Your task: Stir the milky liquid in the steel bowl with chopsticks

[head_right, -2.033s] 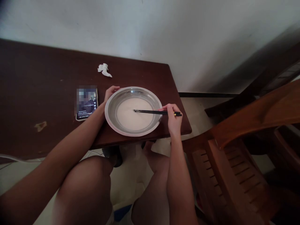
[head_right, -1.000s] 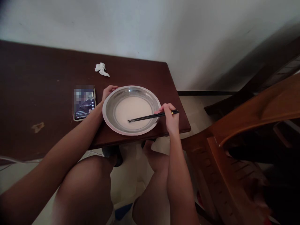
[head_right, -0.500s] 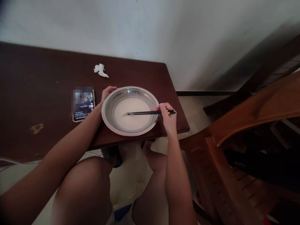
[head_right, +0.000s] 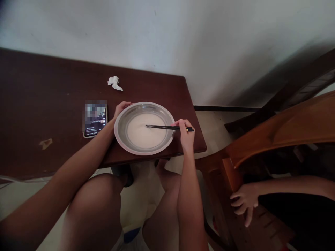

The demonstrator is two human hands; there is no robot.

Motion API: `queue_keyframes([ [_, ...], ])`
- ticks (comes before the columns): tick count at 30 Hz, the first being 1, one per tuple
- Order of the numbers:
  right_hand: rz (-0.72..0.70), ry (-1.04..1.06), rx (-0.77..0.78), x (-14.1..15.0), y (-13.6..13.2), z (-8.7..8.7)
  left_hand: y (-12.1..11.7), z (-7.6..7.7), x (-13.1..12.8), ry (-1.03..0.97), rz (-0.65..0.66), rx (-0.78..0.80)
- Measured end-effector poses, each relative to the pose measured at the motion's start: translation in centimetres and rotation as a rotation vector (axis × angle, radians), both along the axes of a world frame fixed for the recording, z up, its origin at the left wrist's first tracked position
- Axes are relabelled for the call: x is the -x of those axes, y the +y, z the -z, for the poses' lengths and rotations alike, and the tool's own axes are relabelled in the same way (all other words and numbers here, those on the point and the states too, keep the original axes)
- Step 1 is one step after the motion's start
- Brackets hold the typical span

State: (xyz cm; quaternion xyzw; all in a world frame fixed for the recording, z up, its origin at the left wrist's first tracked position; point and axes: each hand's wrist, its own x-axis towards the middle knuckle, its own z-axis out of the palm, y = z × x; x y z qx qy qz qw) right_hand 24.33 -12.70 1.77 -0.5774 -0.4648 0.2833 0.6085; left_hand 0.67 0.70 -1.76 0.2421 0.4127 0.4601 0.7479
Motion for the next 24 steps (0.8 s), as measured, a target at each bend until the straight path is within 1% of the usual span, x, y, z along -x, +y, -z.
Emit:
queue_keyframes([
  [2, 0.075, 0.057, -0.008, -0.5, 0.2, 0.1, 0.1, 0.0, 0.0, 0.013, -0.011, 0.002],
  [3, 0.078, 0.076, -0.004, -0.6, 0.2, 0.1, 0.1, 0.0, 0.0, 0.017, -0.011, -0.001],
  [4, 0.054, 0.082, 0.009, -0.7, 0.1, 0.2, 0.1, 0.1, 0.0, 0.019, -0.007, -0.005],
  [7, -0.107, 0.045, 0.059, -0.2, -0.1, 0.2, 0.2, 0.4, 0.1, 0.018, -0.003, -0.029],
  [9, -0.158, 0.007, 0.061, 0.0, -0.2, 0.1, 0.2, 0.5, 0.2, 0.015, -0.004, -0.044],
  [10, -0.139, -0.008, 0.047, 0.0, -0.1, 0.1, 0.2, 0.6, 0.2, 0.014, -0.002, -0.044],
  [12, -0.035, -0.010, 0.019, -0.3, -0.1, 0.1, 0.2, 0.5, 0.2, 0.009, 0.012, -0.032],
  [14, 0.055, 0.039, 0.012, -0.6, 0.0, 0.2, 0.2, 0.5, 0.2, 0.009, 0.023, -0.023],
  [15, 0.065, 0.062, 0.018, -0.6, 0.0, 0.2, 0.2, 0.5, 0.2, 0.011, 0.023, -0.025],
  [16, 0.048, 0.074, 0.027, -0.5, -0.1, 0.3, 0.2, 0.5, 0.2, 0.015, 0.019, -0.032],
  [20, -0.120, 0.021, 0.048, 0.4, -0.1, 0.2, 0.0, 0.4, 0.3, 0.010, 0.022, -0.064],
  [22, -0.107, -0.027, 0.019, 0.4, 0.0, 0.2, -0.1, 0.3, 0.3, -0.009, 0.040, -0.062],
  [24, -0.012, -0.026, -0.013, 0.1, 0.1, 0.2, -0.1, 0.2, 0.2, -0.020, 0.045, -0.053],
])
